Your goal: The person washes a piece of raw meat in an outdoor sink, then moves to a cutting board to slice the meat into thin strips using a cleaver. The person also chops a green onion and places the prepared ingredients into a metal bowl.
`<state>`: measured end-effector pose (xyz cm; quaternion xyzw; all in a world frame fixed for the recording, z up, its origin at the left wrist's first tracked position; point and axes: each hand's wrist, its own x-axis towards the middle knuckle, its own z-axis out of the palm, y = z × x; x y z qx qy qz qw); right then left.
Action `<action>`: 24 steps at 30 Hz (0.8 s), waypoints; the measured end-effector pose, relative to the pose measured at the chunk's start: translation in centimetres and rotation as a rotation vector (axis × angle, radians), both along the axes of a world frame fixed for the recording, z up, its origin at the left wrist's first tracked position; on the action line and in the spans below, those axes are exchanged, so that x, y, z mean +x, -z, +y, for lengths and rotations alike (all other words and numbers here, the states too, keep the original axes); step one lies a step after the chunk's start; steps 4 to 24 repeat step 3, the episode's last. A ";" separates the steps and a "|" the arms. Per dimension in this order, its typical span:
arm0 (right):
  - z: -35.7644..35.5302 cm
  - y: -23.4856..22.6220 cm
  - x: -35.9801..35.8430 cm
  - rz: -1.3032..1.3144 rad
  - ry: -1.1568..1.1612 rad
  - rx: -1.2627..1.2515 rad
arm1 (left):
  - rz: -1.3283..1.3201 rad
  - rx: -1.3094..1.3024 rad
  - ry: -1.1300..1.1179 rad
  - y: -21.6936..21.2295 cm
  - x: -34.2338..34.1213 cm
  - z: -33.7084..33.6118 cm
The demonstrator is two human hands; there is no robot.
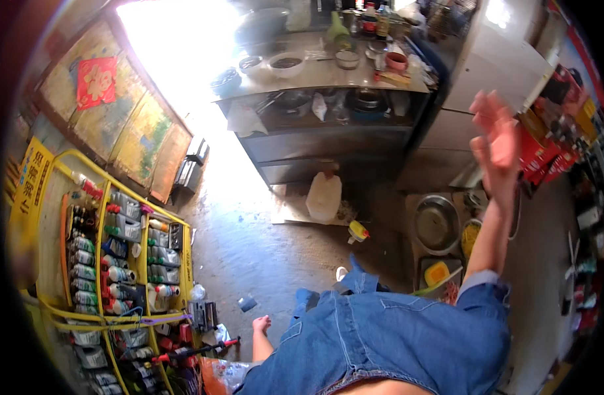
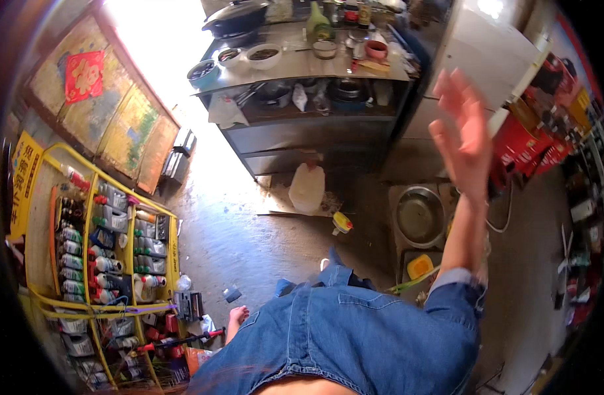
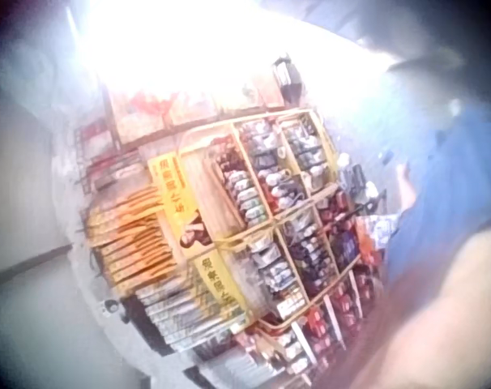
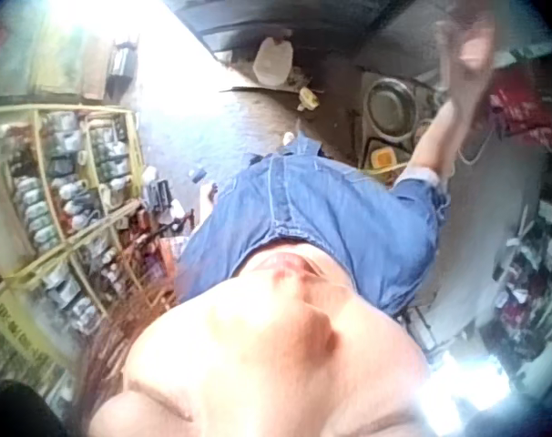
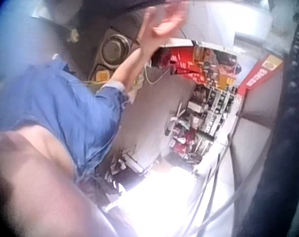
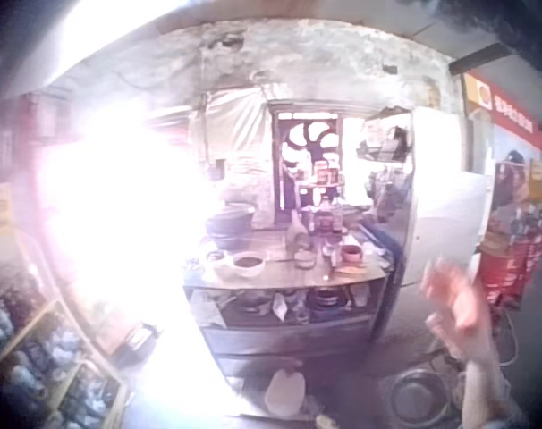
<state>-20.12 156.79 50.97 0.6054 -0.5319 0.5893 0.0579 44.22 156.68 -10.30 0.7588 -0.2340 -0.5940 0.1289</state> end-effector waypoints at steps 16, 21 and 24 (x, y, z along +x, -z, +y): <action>-2.8 -11.6 1.0 0.302 -0.287 -0.330 | 0.065 -0.055 -0.097 1.2 -4.4 -1.0; -2.8 -11.6 1.0 0.302 -0.287 -0.330 | 0.065 -0.055 -0.097 1.2 -4.4 -1.0; -2.8 -11.6 1.0 0.302 -0.287 -0.330 | 0.065 -0.055 -0.097 1.2 -4.4 -1.0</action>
